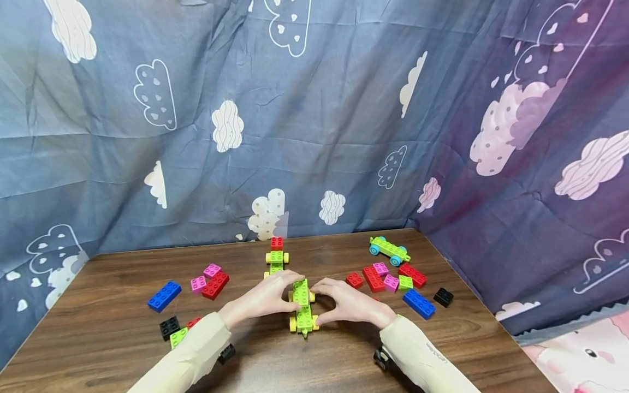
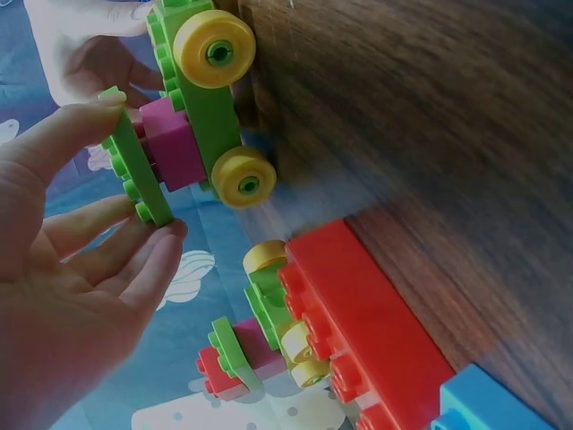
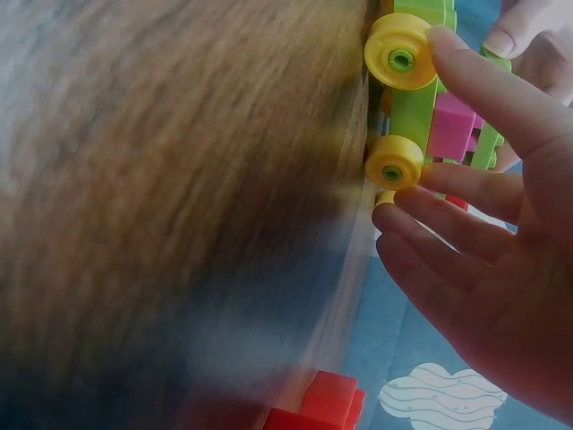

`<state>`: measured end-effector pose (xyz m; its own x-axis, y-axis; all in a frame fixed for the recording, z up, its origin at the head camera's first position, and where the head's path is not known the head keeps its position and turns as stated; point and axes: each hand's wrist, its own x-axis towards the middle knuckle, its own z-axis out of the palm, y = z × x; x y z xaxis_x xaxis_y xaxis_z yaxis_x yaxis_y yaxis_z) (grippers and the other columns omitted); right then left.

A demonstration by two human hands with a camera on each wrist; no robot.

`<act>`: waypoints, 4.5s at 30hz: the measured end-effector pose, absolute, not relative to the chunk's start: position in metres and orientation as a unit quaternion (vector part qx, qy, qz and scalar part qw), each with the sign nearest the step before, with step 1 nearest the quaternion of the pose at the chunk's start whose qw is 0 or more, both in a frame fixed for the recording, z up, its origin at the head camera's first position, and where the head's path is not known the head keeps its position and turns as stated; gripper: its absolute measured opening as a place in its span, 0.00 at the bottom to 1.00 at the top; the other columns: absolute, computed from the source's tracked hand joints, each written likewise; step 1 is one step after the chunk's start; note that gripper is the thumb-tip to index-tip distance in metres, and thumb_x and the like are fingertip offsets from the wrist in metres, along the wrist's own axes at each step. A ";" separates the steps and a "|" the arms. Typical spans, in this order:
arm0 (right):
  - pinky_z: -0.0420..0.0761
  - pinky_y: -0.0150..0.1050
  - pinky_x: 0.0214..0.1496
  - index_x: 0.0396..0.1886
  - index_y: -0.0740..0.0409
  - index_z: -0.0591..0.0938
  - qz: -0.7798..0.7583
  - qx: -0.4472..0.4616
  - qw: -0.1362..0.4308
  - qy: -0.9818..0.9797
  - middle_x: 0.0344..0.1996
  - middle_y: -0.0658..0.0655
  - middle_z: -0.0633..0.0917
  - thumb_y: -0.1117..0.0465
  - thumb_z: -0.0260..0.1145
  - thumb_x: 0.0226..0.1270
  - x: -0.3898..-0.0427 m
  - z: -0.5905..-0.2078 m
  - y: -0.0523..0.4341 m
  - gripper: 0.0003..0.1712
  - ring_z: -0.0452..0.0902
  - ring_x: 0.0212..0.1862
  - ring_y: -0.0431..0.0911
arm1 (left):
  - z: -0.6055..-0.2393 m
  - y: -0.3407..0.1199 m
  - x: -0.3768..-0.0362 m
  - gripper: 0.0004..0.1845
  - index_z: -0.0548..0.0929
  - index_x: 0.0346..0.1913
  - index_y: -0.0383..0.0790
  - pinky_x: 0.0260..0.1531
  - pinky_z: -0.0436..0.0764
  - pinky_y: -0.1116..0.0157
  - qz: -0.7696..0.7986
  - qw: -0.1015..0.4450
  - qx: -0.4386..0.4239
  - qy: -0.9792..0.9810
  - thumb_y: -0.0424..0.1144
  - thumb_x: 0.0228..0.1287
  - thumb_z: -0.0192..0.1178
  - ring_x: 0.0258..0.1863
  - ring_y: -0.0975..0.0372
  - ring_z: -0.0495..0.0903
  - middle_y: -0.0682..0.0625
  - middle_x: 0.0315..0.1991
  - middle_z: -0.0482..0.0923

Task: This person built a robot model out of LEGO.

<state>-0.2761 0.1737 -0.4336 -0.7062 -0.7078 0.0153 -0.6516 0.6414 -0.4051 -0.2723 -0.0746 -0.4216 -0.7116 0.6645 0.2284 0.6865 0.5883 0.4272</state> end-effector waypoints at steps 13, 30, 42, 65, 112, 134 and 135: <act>0.76 0.46 0.67 0.64 0.58 0.77 -0.190 -0.374 0.076 0.905 0.61 0.54 0.79 0.39 0.72 0.57 -0.277 -0.433 0.172 0.41 0.75 0.63 0.47 | -0.418 -0.070 -0.274 0.32 0.76 0.63 0.29 0.62 0.76 0.49 -0.271 -0.009 -0.365 -0.891 0.42 0.58 0.70 0.61 0.48 0.77 0.38 0.60 0.78; 0.76 0.48 0.67 0.63 0.59 0.77 -0.201 -0.375 0.076 0.902 0.61 0.55 0.79 0.40 0.73 0.57 -0.277 -0.434 0.172 0.40 0.76 0.63 0.48 | -0.416 -0.065 -0.274 0.31 0.79 0.60 0.31 0.54 0.80 0.52 -0.271 0.006 -0.354 -0.895 0.42 0.55 0.73 0.54 0.51 0.80 0.41 0.55 0.80; 0.75 0.49 0.67 0.64 0.58 0.77 -0.200 -0.369 0.081 0.904 0.62 0.54 0.79 0.40 0.73 0.57 -0.276 -0.433 0.171 0.40 0.75 0.63 0.48 | -0.415 -0.064 -0.272 0.30 0.81 0.58 0.32 0.53 0.80 0.52 -0.262 0.010 -0.344 -0.902 0.42 0.53 0.74 0.53 0.51 0.80 0.41 0.54 0.80; 0.75 0.49 0.67 0.64 0.59 0.77 -0.208 -0.364 0.081 0.904 0.62 0.55 0.78 0.40 0.73 0.57 -0.276 -0.433 0.172 0.41 0.75 0.64 0.49 | -0.420 -0.064 -0.268 0.31 0.77 0.63 0.32 0.58 0.79 0.53 -0.227 0.021 -0.354 -0.907 0.45 0.61 0.70 0.59 0.51 0.78 0.40 0.59 0.78; 0.75 0.50 0.68 0.65 0.59 0.76 -0.192 -0.360 0.081 0.909 0.63 0.55 0.78 0.39 0.72 0.57 -0.276 -0.433 0.169 0.42 0.74 0.65 0.49 | -0.426 -0.072 -0.259 0.29 0.74 0.64 0.26 0.64 0.74 0.47 -0.258 0.022 -0.314 -0.913 0.42 0.66 0.64 0.64 0.44 0.74 0.34 0.62 0.75; 0.75 0.54 0.66 0.64 0.62 0.76 -0.180 -0.367 0.074 0.910 0.62 0.58 0.78 0.39 0.73 0.56 -0.279 -0.431 0.173 0.43 0.75 0.64 0.53 | -0.429 -0.069 -0.259 0.30 0.71 0.67 0.29 0.65 0.73 0.47 -0.261 0.014 -0.302 -0.917 0.44 0.69 0.62 0.67 0.45 0.71 0.35 0.66 0.72; 0.74 0.54 0.66 0.64 0.62 0.76 -0.180 -0.367 0.075 0.910 0.62 0.58 0.78 0.39 0.73 0.56 -0.278 -0.431 0.172 0.43 0.75 0.64 0.53 | -0.428 -0.070 -0.259 0.30 0.72 0.67 0.30 0.65 0.73 0.47 -0.259 0.015 -0.304 -0.917 0.44 0.69 0.62 0.67 0.45 0.71 0.35 0.66 0.73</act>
<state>-0.2785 0.1724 -0.4306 -0.7198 -0.6941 -0.0047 -0.6398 0.6660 -0.3835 -0.2590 -0.0698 -0.4284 -0.8145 0.5496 0.1859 0.5656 0.6807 0.4656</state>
